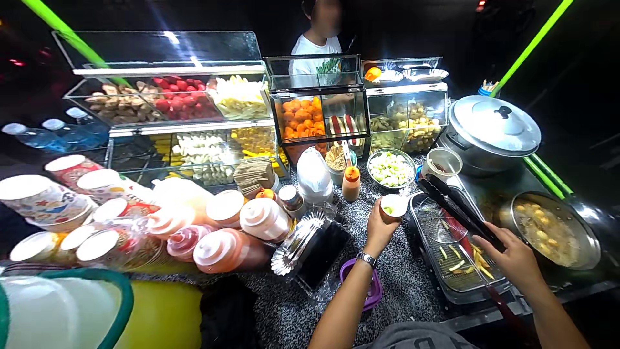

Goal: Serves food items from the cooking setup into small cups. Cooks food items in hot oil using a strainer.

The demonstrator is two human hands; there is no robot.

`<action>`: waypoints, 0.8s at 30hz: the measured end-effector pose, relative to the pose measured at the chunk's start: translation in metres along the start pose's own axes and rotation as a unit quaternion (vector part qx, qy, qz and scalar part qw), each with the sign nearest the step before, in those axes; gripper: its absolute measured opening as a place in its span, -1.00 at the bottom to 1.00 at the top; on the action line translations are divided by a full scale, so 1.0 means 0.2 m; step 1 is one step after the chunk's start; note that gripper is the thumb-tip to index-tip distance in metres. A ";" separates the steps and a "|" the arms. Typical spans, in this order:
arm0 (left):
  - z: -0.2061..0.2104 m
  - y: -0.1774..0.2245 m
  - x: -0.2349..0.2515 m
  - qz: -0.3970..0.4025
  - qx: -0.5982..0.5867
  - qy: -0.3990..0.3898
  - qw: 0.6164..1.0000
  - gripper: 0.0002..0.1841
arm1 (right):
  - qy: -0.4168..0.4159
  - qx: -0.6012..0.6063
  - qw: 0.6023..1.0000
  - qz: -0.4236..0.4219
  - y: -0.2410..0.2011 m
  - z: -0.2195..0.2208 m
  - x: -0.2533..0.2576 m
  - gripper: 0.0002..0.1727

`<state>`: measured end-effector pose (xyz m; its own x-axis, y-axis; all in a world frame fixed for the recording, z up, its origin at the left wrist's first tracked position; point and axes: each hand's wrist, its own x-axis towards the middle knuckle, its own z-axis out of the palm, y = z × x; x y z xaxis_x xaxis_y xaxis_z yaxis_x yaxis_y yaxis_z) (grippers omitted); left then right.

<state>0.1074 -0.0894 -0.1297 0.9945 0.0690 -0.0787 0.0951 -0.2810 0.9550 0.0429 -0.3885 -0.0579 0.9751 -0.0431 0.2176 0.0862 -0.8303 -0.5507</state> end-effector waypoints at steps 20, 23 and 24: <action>-0.03 0.31 0.60 -0.317 -0.309 -0.069 0.894 -0.40 | 0.039 -0.008 0.998 0.053 0.10 -0.08 -0.07 -0.24; -0.05 0.31 0.60 -0.322 -0.338 -0.061 0.882 -0.42 | 0.032 -0.013 0.997 0.063 0.11 -0.08 -0.09 -0.24; -0.05 0.30 0.59 -0.318 -0.339 -0.064 0.883 -0.41 | 0.032 -0.015 0.997 0.062 0.11 -0.08 -0.09 -0.25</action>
<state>0.2310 -0.0879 -0.0777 0.7505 -0.1140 -0.6510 0.6309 0.4169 0.6543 0.0238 -0.4151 -0.0613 0.9628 -0.1802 0.2013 -0.0403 -0.8323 -0.5528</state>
